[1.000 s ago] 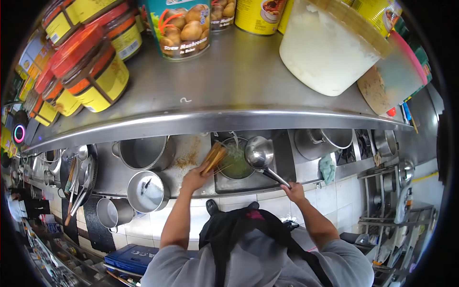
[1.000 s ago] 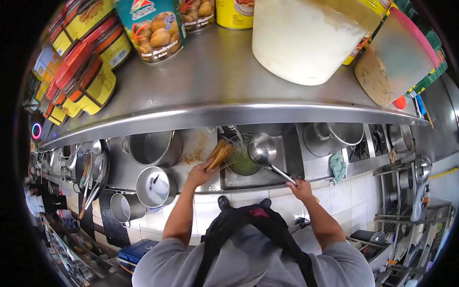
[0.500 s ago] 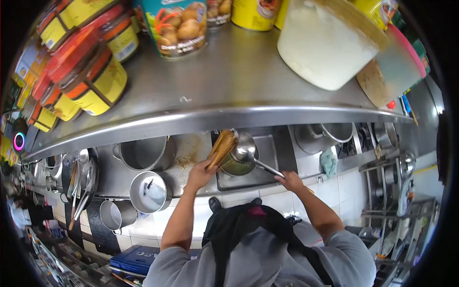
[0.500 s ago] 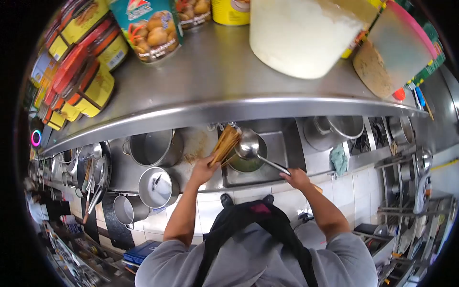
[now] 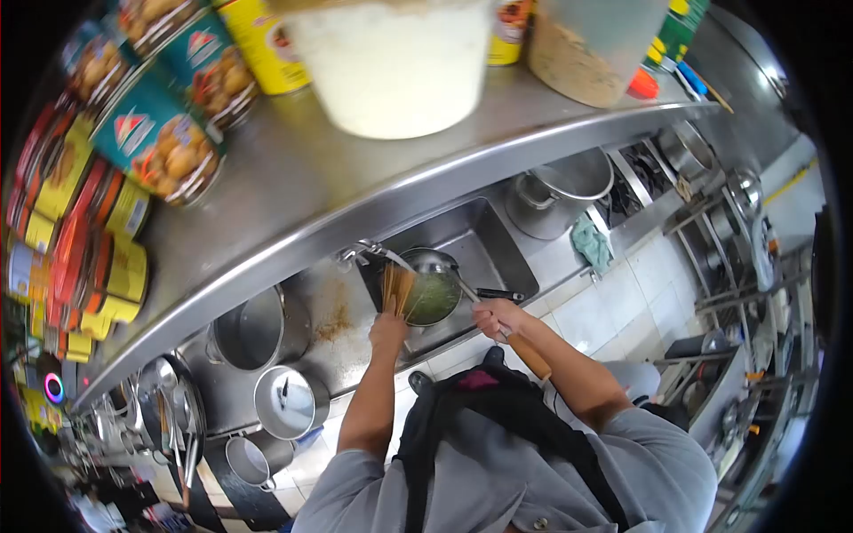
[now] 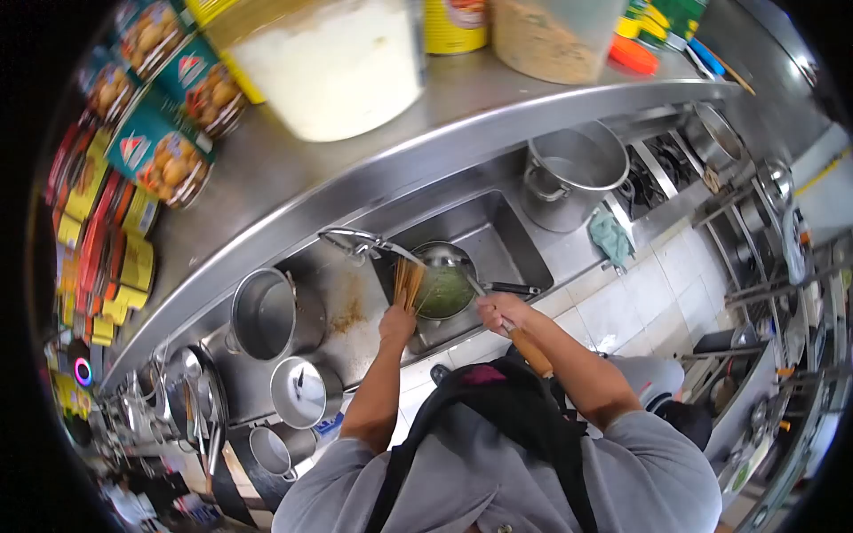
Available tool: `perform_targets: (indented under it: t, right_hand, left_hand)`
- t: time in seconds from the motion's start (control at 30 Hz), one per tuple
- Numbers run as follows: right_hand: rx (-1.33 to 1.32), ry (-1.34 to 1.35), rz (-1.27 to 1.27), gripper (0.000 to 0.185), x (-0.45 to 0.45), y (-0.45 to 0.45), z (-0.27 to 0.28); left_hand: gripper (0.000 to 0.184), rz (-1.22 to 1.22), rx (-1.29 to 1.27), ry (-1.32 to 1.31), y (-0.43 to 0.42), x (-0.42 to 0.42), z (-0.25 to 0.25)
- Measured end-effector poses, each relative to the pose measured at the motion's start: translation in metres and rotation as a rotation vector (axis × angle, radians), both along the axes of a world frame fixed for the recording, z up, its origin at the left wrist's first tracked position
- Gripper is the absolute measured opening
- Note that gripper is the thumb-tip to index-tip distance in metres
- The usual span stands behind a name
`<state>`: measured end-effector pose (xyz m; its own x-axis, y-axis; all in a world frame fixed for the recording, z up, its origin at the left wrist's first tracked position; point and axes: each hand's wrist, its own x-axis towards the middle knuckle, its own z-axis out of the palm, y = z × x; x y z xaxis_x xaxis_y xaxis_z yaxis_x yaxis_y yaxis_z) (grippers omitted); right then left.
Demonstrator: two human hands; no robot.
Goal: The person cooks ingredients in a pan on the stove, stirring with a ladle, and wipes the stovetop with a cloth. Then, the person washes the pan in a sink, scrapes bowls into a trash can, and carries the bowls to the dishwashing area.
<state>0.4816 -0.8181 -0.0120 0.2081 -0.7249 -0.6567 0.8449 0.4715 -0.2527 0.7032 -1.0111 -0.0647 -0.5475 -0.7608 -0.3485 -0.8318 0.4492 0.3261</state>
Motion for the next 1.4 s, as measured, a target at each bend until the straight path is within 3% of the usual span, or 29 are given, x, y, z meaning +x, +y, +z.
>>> perform_targets:
  t: [0.03,0.1,0.17,0.2,0.23,0.27,0.3,0.33,0.37,0.43,0.47,0.53,0.6,0.63,0.7,0.73,0.8,0.83,0.9,0.93,0.97,1.03,1.1,1.17,1.23,1.3,1.33,1.37,1.4]
  right_hand:
    - [-0.043,-0.228,-0.126,0.027,-0.002,0.007,0.01]
    - [-0.073,-0.313,-0.229,0.025,0.002,0.007,0.008]
    - [-0.134,0.49,-0.053,0.025,0.017,0.011,-0.004]
    - [0.039,1.071,0.253,0.025,0.019,0.019,0.013]
    - [0.071,1.074,0.168,0.025,0.016,0.04,0.015]
    - [0.091,1.501,0.246,0.031,0.011,0.065,0.016]
    - [0.142,1.916,0.353,0.043,0.006,0.089,0.017]
    - [0.389,1.691,0.416,0.039,-0.005,0.113,0.038]
    - [0.501,1.748,0.442,0.036,-0.015,0.145,0.031]
    - [0.56,1.778,0.374,0.033,-0.033,0.215,0.04]
    - [0.55,1.849,0.369,0.033,-0.043,0.251,0.028]
    - [0.499,1.909,0.152,0.043,-0.066,0.309,0.01]
    - [0.56,1.83,0.022,0.041,-0.102,0.339,0.016]
    - [0.594,1.817,-0.055,0.038,-0.12,0.348,0.012]
    - [0.634,1.84,-0.139,0.035,-0.174,0.346,0.003]
    - [0.679,1.868,-0.209,0.033,-0.205,0.341,-0.003]
    - [0.692,1.87,-0.306,0.029,-0.282,0.322,-0.034]
    - [0.704,1.857,-0.314,0.028,-0.323,0.308,-0.049]
    - [0.725,1.851,-0.332,0.026,-0.405,0.276,-0.072]
    - [0.734,1.857,-0.345,0.026,-0.442,0.261,-0.078]
    - [0.767,1.833,-0.275,0.026,-0.473,0.248,-0.079]
    - [0.744,1.798,-0.208,0.027,-0.514,0.233,-0.077]
    - [0.694,1.877,-0.183,0.032,-0.546,0.226,-0.095]
    - [0.723,1.933,-0.129,0.04,-0.574,0.219,-0.129]
    - [0.72,2.015,-0.174,0.047,-0.578,0.21,-0.126]
    - [0.619,2.25,-0.43,0.055,-0.565,0.2,-0.129]
    - [0.473,2.129,-0.772,0.049,-0.553,0.19,-0.121]
    - [0.363,2.296,-0.809,0.044,-0.525,0.188,-0.101]
    - [0.369,2.362,-0.889,0.04,-0.483,0.179,-0.08]
  left_hand:
    - [0.067,0.013,0.026,0.026,0.003,-0.002,0.023]
    - [0.064,-0.033,0.006,0.075,0.019,-0.017,0.044]
    - [0.058,-0.136,0.065,0.005,0.024,-0.034,0.026]
    - [0.055,-0.191,0.16,-0.028,0.014,-0.034,0.016]
    - [0.056,-0.237,0.107,-0.035,0.011,-0.029,0.004]
    - [0.058,-0.208,0.062,-0.007,0.009,-0.023,-0.014]
    - [0.06,-0.169,0.069,-0.093,0.017,-0.027,0.014]
    - [0.065,-0.194,0.055,-0.07,0.014,-0.017,0.005]
    - [0.067,-0.216,0.06,-0.037,0.014,-0.008,0.0]
    - [0.073,-0.191,0.08,-0.015,0.017,0.0,0.003]
    - [0.073,-0.206,0.075,0.127,0.009,0.012,-0.018]
    - [0.075,-0.071,0.282,0.071,0.022,0.0,0.019]
    - [0.079,-0.293,0.049,0.32,0.007,0.016,-0.04]
    - [0.079,-0.302,0.037,0.314,0.017,-0.001,-0.024]
    - [0.087,0.024,0.557,0.319,0.052,-0.038,0.042]
    - [0.087,0.021,0.544,0.309,0.048,-0.044,0.026]
    - [0.096,-0.18,0.23,0.335,0.03,-0.044,-0.023]
    - [0.096,-0.176,0.218,0.327,0.038,-0.06,-0.009]
    - [0.102,0.125,0.38,0.124,0.08,-0.11,0.054]
    - [0.108,-0.056,0.159,0.11,0.051,-0.084,0.0]
    - [0.108,-0.04,0.151,0.11,0.054,-0.093,0.005]
    - [0.112,0.088,0.081,-0.154,0.065,-0.108,0.02]
    - [0.11,0.085,0.017,-0.139,0.061,-0.106,0.012]
    - [0.092,-0.163,-0.19,0.012,0.059,-0.092,0.005]
    - [0.074,-0.134,-0.114,-0.026,0.042,-0.089,-0.005]
    - [0.067,0.025,-0.05,-0.142,0.039,-0.103,0.01]
    - [0.066,0.056,-0.025,-0.234,0.027,-0.104,0.007]
    - [0.065,0.014,-0.032,-0.226,0.019,-0.106,0.02]
    - [0.05,-0.027,-0.065,-0.24,0.008,-0.11,0.025]
